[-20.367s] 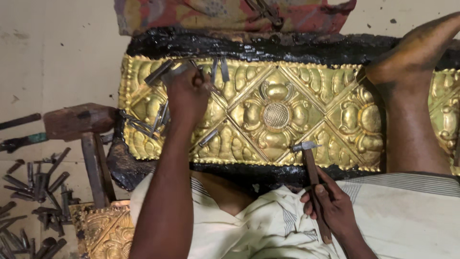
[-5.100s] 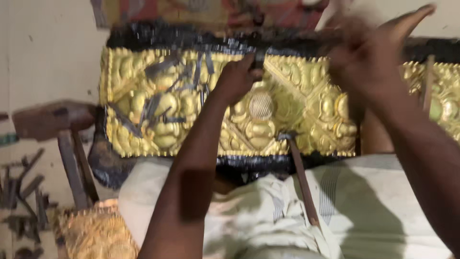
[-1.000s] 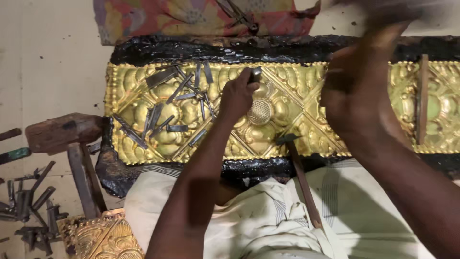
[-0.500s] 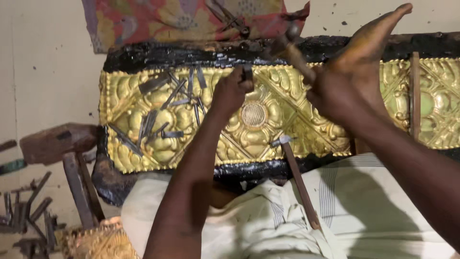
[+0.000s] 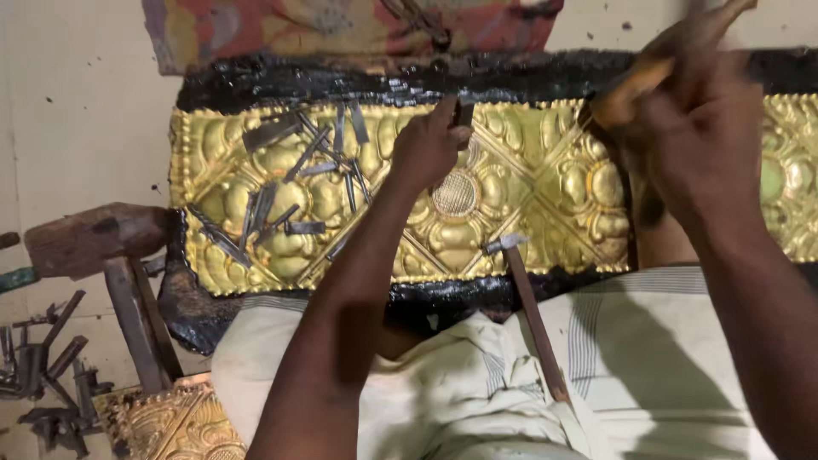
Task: The person uses a hammer and various metal punches to emboss a decorative pattern onto a gold-colored metal sheet. They repeatedly select different tools from a pile on the workbench and strike them to create raised floral and geometric designs.
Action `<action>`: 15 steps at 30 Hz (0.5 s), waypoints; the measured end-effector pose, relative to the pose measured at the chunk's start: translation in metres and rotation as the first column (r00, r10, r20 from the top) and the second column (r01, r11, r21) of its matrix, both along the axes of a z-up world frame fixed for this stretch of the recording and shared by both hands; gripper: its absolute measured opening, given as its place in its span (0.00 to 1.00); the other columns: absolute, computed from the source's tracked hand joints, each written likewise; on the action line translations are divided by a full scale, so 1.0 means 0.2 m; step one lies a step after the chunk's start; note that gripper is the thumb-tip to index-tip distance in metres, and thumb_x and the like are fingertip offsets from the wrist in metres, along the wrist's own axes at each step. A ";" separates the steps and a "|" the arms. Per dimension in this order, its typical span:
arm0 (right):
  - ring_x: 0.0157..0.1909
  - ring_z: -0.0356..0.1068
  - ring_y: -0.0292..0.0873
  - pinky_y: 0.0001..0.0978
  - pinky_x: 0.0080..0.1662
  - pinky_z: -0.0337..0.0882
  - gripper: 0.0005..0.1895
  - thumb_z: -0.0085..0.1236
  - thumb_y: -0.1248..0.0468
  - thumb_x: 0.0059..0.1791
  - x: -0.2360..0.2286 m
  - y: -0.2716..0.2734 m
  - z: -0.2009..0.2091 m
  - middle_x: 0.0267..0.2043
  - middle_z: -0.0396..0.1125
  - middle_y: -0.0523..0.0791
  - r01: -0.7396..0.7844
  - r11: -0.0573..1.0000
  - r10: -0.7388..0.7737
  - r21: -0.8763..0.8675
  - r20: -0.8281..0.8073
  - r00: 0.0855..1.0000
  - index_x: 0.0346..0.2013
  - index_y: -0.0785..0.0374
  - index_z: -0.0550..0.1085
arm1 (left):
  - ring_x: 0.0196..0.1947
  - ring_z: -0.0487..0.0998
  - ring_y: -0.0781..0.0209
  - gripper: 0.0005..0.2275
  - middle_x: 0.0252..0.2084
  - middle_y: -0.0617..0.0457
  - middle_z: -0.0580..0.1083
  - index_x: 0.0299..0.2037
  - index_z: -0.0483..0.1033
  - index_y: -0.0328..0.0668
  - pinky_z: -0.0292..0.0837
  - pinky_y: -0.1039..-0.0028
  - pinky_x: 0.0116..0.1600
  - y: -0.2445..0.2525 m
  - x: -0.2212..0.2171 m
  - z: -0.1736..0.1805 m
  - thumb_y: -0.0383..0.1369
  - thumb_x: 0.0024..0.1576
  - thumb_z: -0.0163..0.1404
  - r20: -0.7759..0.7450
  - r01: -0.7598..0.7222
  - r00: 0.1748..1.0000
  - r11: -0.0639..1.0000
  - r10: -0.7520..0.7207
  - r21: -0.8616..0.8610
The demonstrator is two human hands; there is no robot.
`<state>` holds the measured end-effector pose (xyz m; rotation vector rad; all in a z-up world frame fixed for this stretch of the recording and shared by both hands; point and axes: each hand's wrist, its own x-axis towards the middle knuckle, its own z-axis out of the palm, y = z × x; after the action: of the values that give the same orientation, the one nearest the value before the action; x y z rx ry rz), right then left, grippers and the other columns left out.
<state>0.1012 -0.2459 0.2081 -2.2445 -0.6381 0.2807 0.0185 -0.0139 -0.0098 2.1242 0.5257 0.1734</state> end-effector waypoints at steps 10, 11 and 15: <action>0.50 0.70 0.41 0.32 0.48 0.73 0.27 0.52 0.73 0.54 0.07 -0.04 -0.08 0.53 0.66 0.51 -0.263 0.964 0.250 0.032 0.221 0.943 0.69 0.71 0.61 | 0.37 0.81 0.37 0.19 0.36 0.40 0.79 0.60 0.66 0.50 0.71 0.47 0.40 -0.02 -0.04 -0.06 0.42 0.60 0.54 0.015 0.058 0.998 0.989 -0.060 0.133; 0.53 0.71 0.41 0.31 0.53 0.73 0.24 0.50 0.72 0.58 0.10 -0.09 -0.09 0.56 0.66 0.50 -0.229 0.959 0.160 0.167 0.346 0.924 0.69 0.70 0.62 | 0.36 0.81 0.38 0.19 0.36 0.40 0.79 0.60 0.66 0.50 0.72 0.48 0.39 0.00 -0.02 -0.05 0.41 0.61 0.53 0.003 0.071 0.997 0.987 -0.073 0.141; 0.41 0.63 0.43 0.36 0.43 0.68 0.13 0.55 0.69 0.63 0.10 -0.06 -0.34 0.43 0.62 0.48 -0.132 0.930 0.101 0.342 0.107 0.989 0.56 0.72 0.62 | 0.37 0.82 0.40 0.14 0.35 0.42 0.80 0.53 0.66 0.46 0.71 0.48 0.39 0.02 -0.04 0.02 0.38 0.61 0.53 0.042 0.142 0.987 0.969 -0.153 0.201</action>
<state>0.1209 -0.2588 0.1402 -1.8882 -0.8035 0.1160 0.0106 -0.0091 -0.0054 2.3350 0.3255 0.2091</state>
